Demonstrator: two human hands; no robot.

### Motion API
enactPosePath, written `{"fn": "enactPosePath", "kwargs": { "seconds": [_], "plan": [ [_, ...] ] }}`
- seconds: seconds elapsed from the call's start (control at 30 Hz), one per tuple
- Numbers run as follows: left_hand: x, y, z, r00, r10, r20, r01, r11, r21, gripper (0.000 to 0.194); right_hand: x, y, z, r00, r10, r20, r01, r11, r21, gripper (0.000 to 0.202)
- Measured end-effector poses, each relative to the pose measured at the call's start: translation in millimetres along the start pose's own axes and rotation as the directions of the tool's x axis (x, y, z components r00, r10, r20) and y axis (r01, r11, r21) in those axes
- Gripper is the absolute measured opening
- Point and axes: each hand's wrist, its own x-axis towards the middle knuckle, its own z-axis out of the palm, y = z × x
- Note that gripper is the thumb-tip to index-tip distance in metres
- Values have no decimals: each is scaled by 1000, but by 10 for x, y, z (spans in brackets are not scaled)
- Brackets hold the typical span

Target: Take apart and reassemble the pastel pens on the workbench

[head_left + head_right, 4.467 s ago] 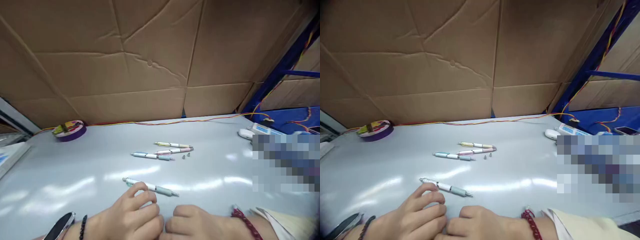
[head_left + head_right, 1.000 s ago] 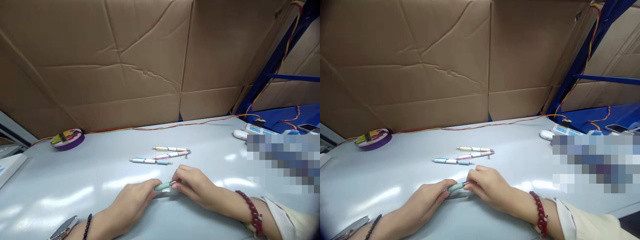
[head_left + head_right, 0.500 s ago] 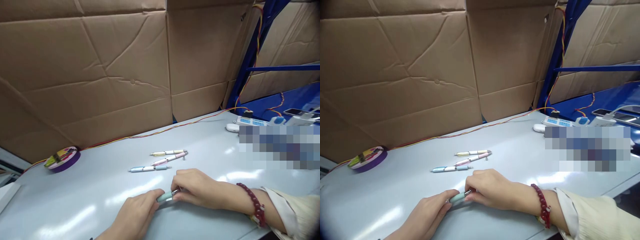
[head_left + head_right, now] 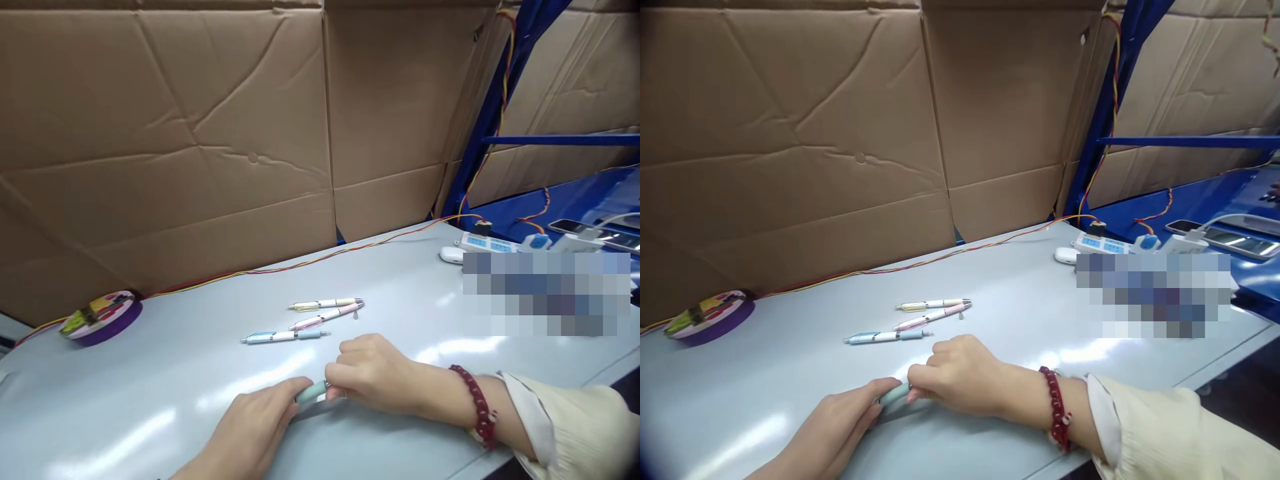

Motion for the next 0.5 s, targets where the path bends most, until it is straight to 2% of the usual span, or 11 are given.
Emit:
{"fn": "enactPosePath", "kwargs": {
  "seconds": [0.23,0.33,0.4,0.5],
  "plan": [
    [-26,-51,48,1000,-9,10,9,1000,-24,28,-16,-3,-31,998,33,54,-36,998,53,42],
    [-28,-24,32,999,-25,42,28,998,-55,29,-25,5,-39,1000,8,7,-9,995,95,48],
    [-30,28,1,995,-67,78,75,991,-109,31,-29,20,-44,998,-33,-49,38,994,107,46],
    [-46,146,-54,974,-187,130,215,941,-261,31,-27,48,-62,990,-99,-99,110,987,113,36]
  ]
}}
